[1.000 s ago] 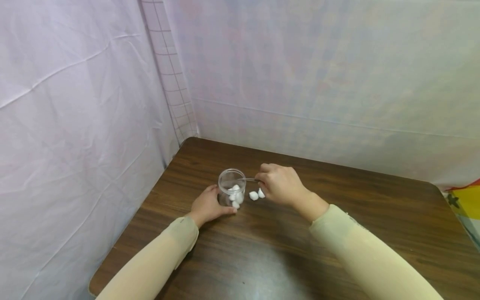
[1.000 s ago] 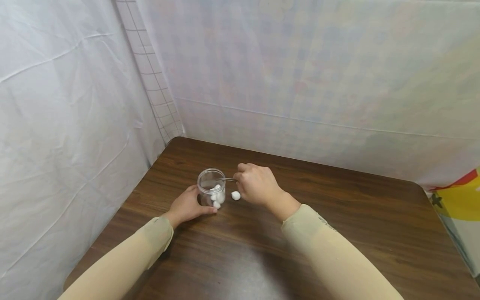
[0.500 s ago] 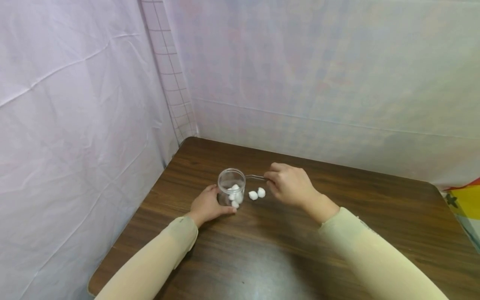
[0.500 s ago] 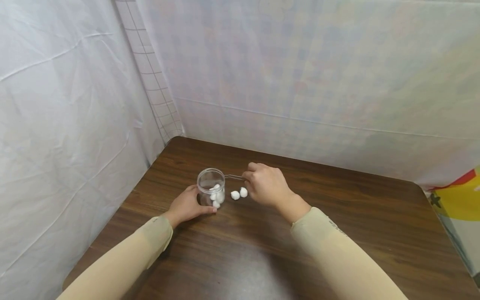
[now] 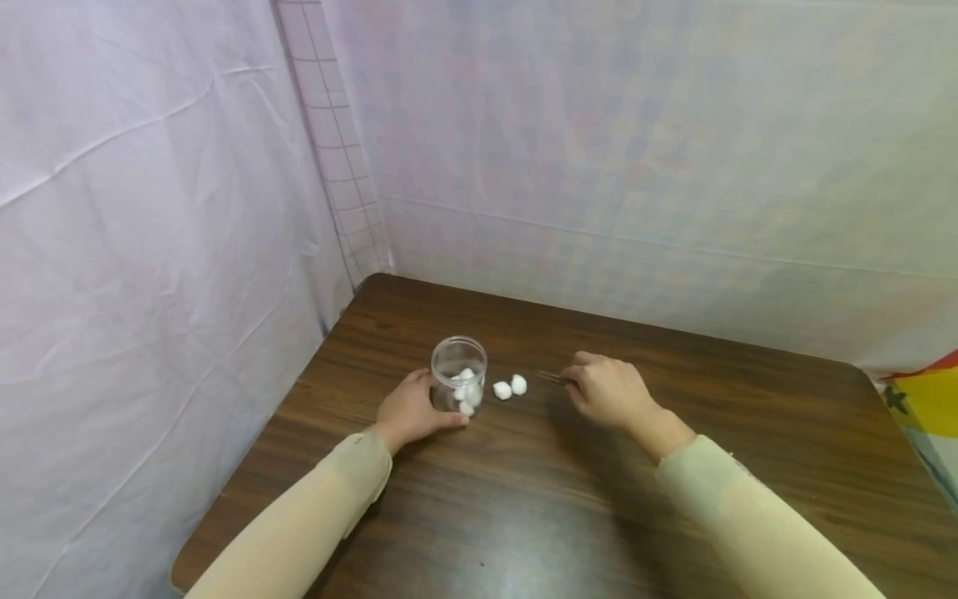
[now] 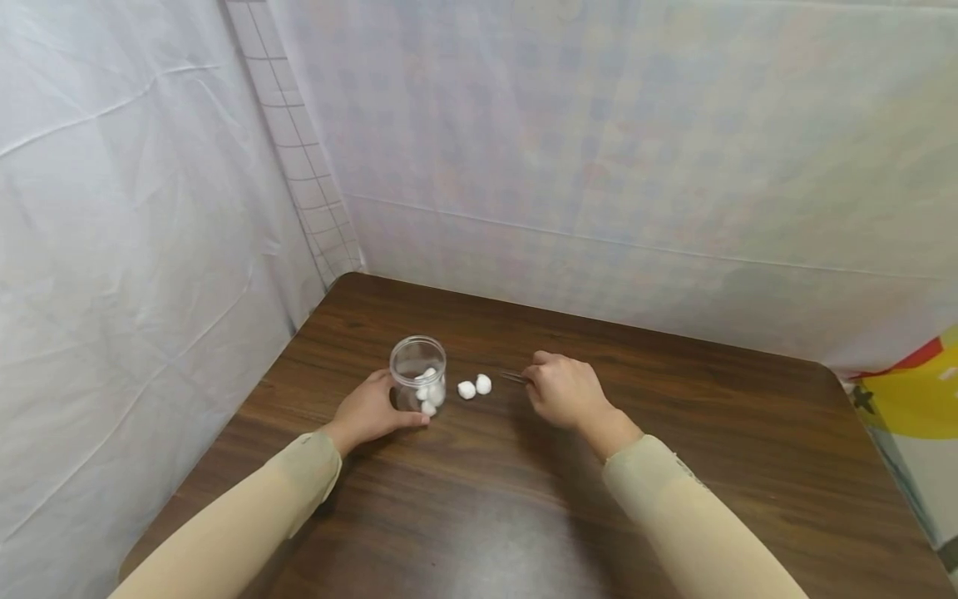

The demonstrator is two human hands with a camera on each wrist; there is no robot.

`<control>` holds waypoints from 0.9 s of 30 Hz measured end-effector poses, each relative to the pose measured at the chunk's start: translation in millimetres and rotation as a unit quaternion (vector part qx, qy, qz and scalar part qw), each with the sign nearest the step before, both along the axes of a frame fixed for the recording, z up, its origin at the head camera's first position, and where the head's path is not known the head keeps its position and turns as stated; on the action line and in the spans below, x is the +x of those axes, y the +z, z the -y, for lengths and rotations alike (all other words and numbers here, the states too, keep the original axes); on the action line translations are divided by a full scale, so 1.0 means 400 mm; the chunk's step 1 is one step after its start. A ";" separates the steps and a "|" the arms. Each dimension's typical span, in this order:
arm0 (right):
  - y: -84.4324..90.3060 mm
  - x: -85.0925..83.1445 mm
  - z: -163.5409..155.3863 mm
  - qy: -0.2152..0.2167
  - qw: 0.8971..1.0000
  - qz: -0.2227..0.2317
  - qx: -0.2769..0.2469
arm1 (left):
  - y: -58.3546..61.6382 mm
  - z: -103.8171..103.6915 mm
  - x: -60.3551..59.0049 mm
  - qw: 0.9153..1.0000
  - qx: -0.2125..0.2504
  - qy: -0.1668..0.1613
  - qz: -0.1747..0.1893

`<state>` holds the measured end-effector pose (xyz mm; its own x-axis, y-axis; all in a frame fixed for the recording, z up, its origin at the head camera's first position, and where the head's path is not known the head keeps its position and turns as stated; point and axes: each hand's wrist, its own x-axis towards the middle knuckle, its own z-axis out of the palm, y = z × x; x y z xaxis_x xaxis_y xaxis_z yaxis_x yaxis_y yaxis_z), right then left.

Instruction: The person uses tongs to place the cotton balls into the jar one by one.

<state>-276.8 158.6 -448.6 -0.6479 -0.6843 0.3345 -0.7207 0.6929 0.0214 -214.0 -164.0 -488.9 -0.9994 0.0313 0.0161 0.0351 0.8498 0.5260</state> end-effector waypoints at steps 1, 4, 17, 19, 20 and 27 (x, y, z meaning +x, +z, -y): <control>-0.006 -0.002 -0.002 -0.002 1.000 0.004 0.001 | 0.000 0.000 -0.001 1.000 0.000 0.000 0.000; -0.021 -0.008 -0.005 -0.006 1.000 0.016 0.002 | -0.002 0.001 -0.003 1.000 -0.002 0.001 0.001; -0.049 -0.018 0.026 -0.006 1.000 0.029 0.009 | -0.007 0.001 -0.006 1.000 0.000 0.000 -0.001; -0.051 -0.020 0.029 -0.005 0.999 0.032 0.011 | -0.008 0.002 -0.005 1.000 -0.001 -0.001 -0.001; -0.052 -0.020 0.031 -0.005 0.999 0.033 0.012 | -0.009 0.002 -0.006 1.000 -0.001 -0.001 -0.001; -0.063 -0.024 0.034 -0.007 0.999 0.033 0.016 | -0.015 0.002 -0.008 1.000 -0.001 0.000 0.000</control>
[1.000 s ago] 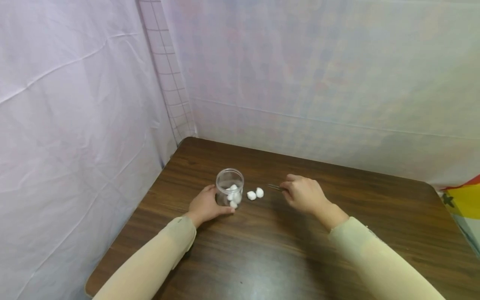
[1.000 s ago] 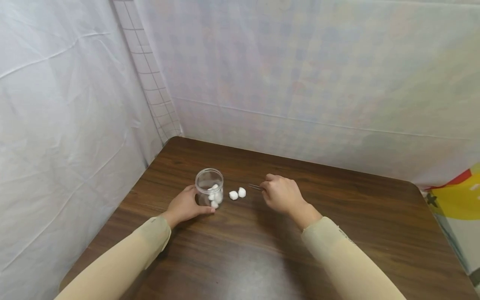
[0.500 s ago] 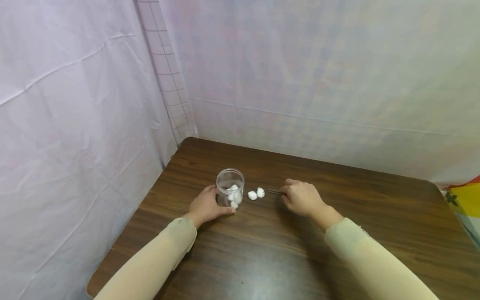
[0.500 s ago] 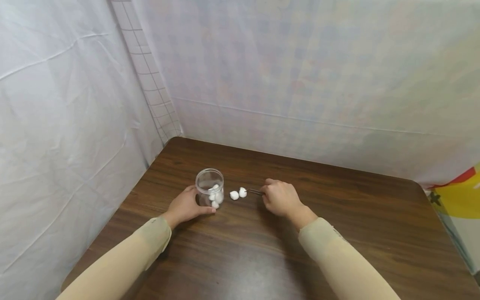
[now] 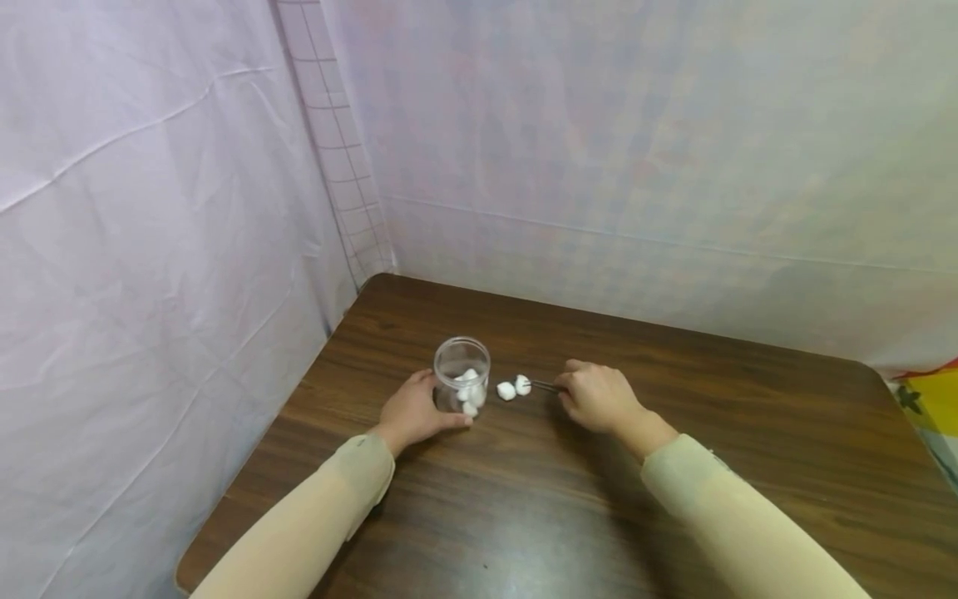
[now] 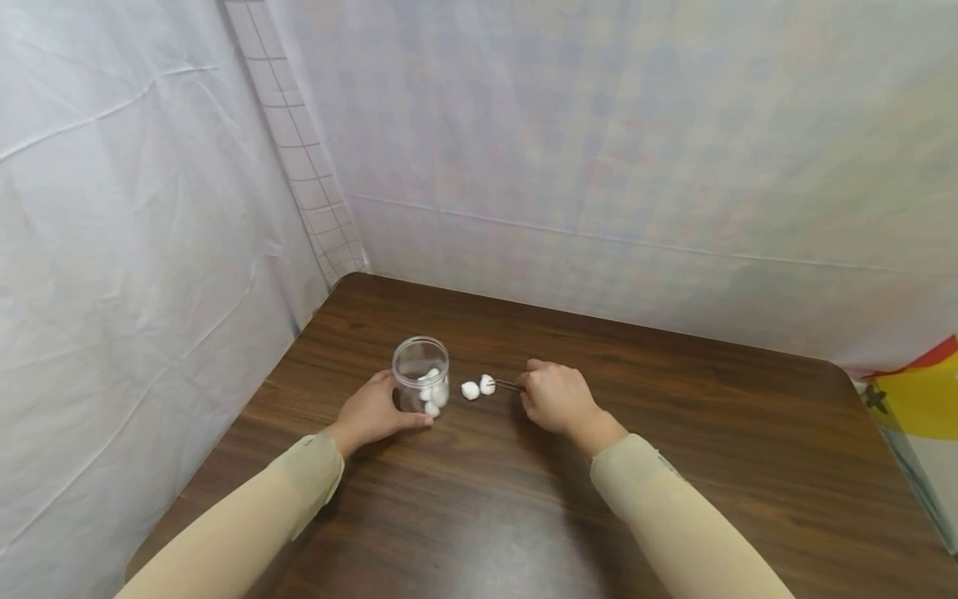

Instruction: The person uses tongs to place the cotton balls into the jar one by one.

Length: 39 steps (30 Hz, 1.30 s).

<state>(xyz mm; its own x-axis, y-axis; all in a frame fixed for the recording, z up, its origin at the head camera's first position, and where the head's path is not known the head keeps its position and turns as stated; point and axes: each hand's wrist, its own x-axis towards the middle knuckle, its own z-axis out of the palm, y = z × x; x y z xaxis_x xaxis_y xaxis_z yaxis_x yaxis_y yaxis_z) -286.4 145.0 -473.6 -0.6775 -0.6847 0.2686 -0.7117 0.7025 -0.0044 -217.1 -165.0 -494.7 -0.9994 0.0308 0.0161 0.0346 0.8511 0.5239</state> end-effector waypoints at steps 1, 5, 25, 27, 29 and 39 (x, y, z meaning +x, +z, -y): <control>-0.001 0.000 0.000 0.000 1.000 0.002 0.001 | 0.000 0.000 0.000 1.000 0.001 0.000 0.000; -0.006 0.001 -0.001 0.001 1.000 0.008 0.004 | 0.002 -0.002 0.001 1.000 0.004 0.000 -0.001; -0.019 0.000 0.003 -0.003 1.000 -0.010 0.006 | -0.001 -0.002 0.003 1.000 0.012 -0.002 0.001; -0.018 0.000 0.003 -0.005 1.000 -0.010 0.006 | 0.000 -0.003 0.004 1.000 0.013 -0.002 0.001; -0.017 0.001 0.001 -0.009 1.000 -0.010 0.005 | -0.001 -0.002 0.004 1.000 0.013 -0.002 0.001; 0.008 0.011 -0.033 -0.029 0.999 -0.010 0.011 | 0.003 0.000 0.004 1.000 0.009 0.002 0.004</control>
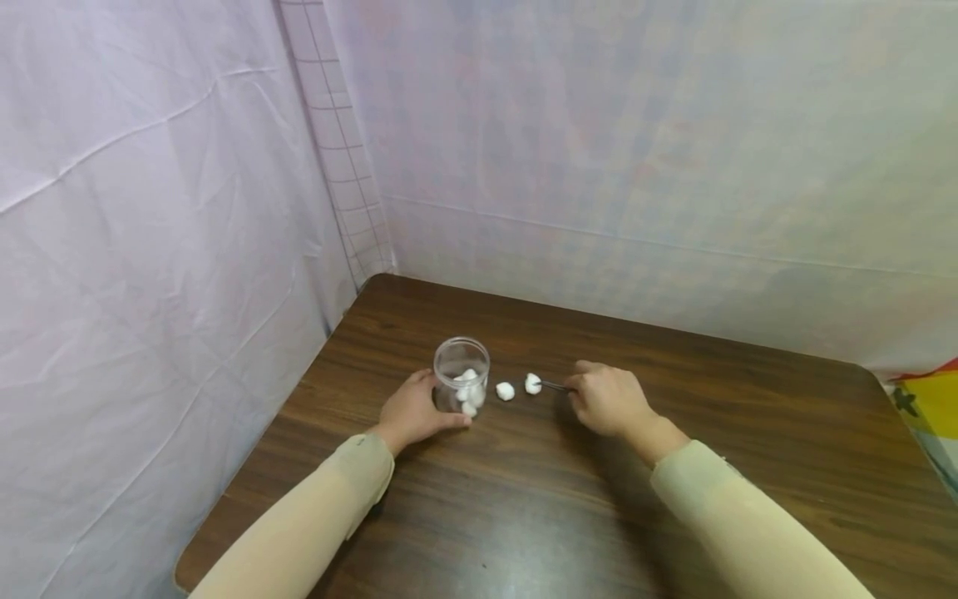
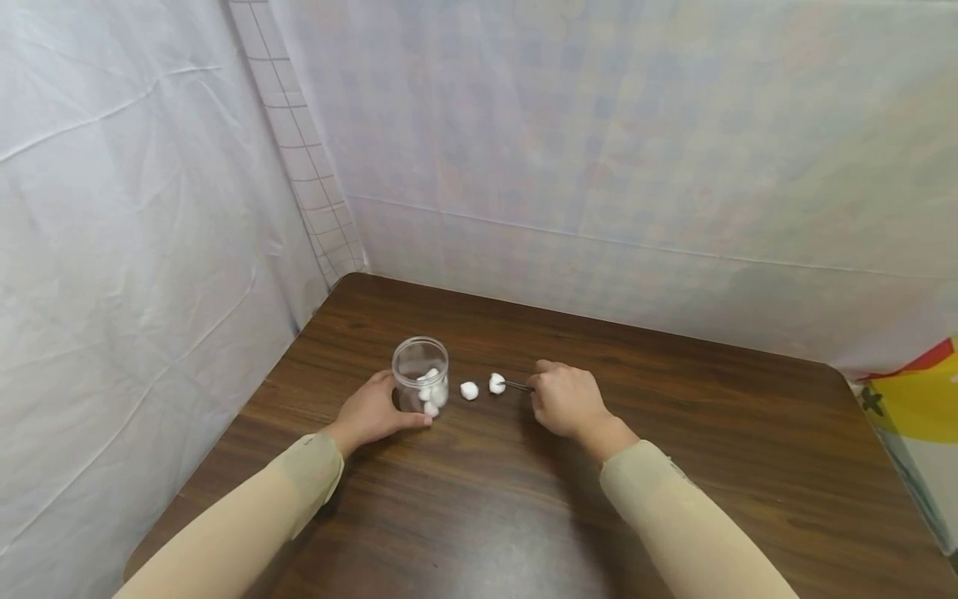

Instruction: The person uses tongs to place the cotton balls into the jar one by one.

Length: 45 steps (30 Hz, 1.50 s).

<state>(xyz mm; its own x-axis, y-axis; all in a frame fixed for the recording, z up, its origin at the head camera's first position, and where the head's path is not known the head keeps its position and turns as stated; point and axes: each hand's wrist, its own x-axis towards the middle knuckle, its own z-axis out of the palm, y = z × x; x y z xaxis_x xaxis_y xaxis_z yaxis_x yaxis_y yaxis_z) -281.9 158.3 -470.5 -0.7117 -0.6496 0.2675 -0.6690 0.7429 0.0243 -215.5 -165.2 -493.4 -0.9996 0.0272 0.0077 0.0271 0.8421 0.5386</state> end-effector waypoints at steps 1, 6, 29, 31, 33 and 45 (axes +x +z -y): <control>0.003 0.002 -0.004 -0.001 1.000 0.000 0.002 | 0.002 0.000 0.000 1.000 0.000 0.000 -0.001; 0.016 0.009 -0.019 -0.007 1.000 0.005 0.005 | 0.006 0.003 0.002 1.000 -0.001 -0.001 -0.006; 0.163 0.035 0.033 0.092 0.990 -0.096 -0.053 | 0.009 0.004 0.001 1.000 0.006 -0.006 -0.008; 0.176 0.035 0.046 0.097 0.988 -0.104 -0.055 | 0.007 0.005 0.001 1.000 0.004 -0.007 -0.010; 0.188 0.036 0.057 0.101 0.987 -0.111 -0.055 | 0.006 0.004 0.000 1.000 0.004 -0.008 -0.009; 0.229 0.053 0.134 0.122 0.982 -0.126 -0.070 | 0.004 -0.002 0.000 1.000 -0.001 -0.003 -0.001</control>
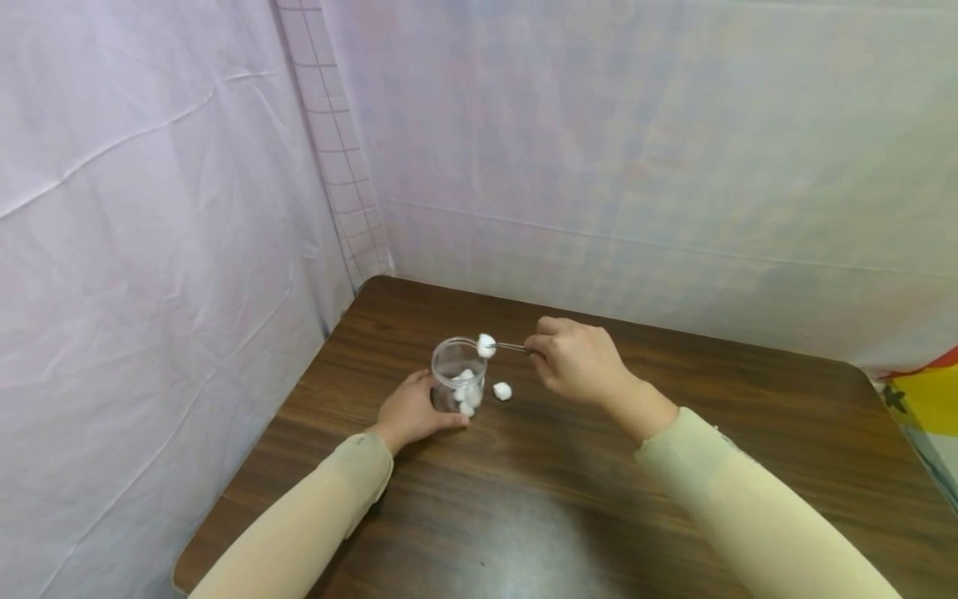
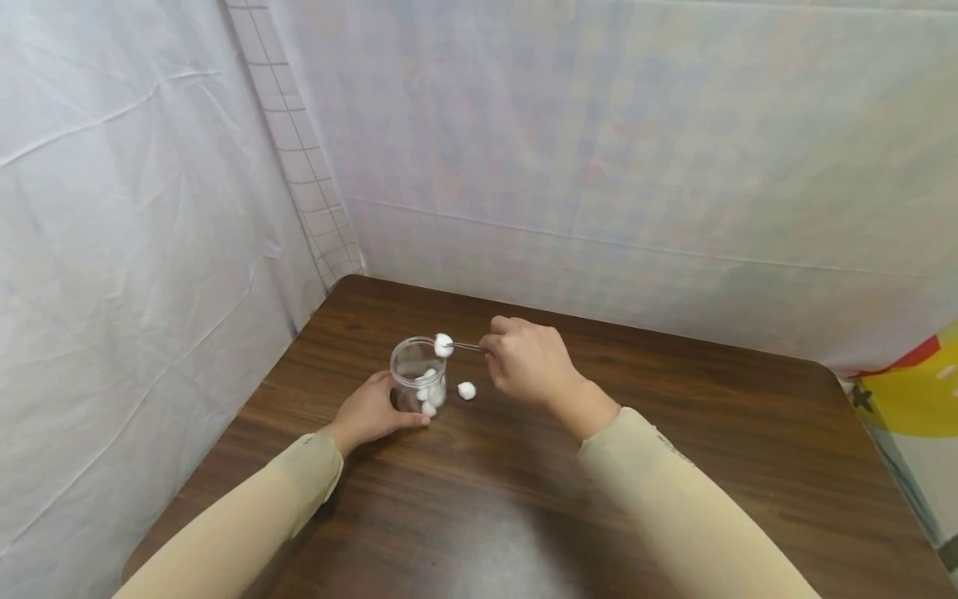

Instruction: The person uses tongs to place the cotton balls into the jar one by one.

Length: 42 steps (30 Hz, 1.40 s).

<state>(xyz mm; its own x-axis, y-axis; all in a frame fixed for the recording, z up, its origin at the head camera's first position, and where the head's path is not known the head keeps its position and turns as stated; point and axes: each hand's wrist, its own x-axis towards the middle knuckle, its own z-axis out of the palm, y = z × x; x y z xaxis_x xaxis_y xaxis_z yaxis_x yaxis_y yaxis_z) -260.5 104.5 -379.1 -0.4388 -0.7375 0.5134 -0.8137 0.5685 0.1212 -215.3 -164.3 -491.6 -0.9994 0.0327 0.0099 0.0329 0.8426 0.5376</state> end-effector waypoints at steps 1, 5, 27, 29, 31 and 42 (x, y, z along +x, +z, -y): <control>-0.001 0.001 0.009 0.001 1.000 0.001 0.001 | 0.000 0.001 0.000 1.000 -0.001 0.001 0.001; -0.011 0.003 0.040 0.003 1.000 0.006 0.004 | -0.002 0.003 0.000 1.000 0.002 0.003 0.003; -0.051 0.000 0.076 -0.003 0.999 0.033 0.040 | -0.012 0.005 -0.007 1.000 0.003 -0.001 -0.006; -0.052 0.000 0.076 -0.004 0.999 0.034 0.041 | -0.011 0.005 -0.006 1.000 0.003 0.000 -0.005; -0.053 -0.001 0.075 -0.003 0.999 0.035 0.040 | -0.011 0.004 -0.006 1.000 0.004 0.000 -0.005; -0.054 0.000 0.072 0.002 0.998 0.040 0.037 | -0.007 0.003 -0.003 1.000 0.002 0.002 -0.007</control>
